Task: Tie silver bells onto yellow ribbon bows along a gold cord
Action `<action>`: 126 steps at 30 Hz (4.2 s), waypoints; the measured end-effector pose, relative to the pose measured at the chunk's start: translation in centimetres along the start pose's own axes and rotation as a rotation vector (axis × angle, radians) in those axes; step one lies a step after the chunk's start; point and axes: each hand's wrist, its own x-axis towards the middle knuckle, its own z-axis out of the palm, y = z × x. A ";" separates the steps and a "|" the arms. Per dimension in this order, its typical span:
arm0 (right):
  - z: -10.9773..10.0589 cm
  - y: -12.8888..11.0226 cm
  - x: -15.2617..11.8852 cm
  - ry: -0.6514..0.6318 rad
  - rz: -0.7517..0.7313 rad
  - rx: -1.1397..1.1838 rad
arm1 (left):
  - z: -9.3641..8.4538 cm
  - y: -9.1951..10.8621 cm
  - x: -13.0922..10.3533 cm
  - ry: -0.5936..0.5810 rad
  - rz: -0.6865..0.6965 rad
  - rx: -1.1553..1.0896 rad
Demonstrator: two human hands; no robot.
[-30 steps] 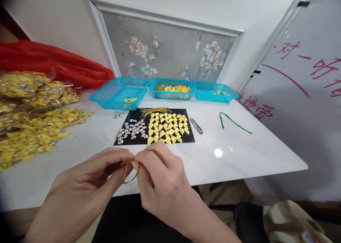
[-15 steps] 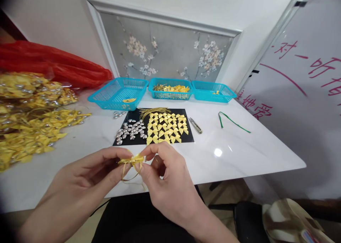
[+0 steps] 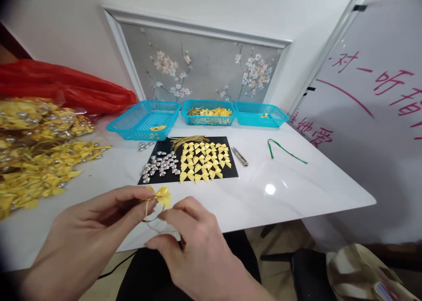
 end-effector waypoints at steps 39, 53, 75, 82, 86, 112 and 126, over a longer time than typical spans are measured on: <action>-2.7 1.8 1.6 0.008 -0.034 -0.089 | -1.1 -0.8 1.2 -0.094 -0.099 -0.092; -1.9 -0.5 1.7 0.065 -0.008 0.111 | -0.1 -1.0 1.5 -0.046 0.091 0.088; -1.1 -1.7 0.2 -0.046 -0.163 0.060 | -0.1 -2.0 1.0 -0.166 -0.122 -0.138; 0.3 1.5 2.4 0.127 -0.204 -0.139 | -0.2 -1.9 0.8 -0.250 -0.074 -0.169; 0.0 1.8 2.6 0.145 -0.171 -0.140 | -0.3 -2.1 0.8 -0.230 -0.110 -0.127; -12.4 6.6 -5.0 1.047 0.341 0.765 | -1.9 -3.2 3.2 0.288 -0.315 -0.634; -10.4 2.8 -2.9 0.623 0.199 0.939 | -1.1 -2.9 2.7 0.180 -0.244 -0.503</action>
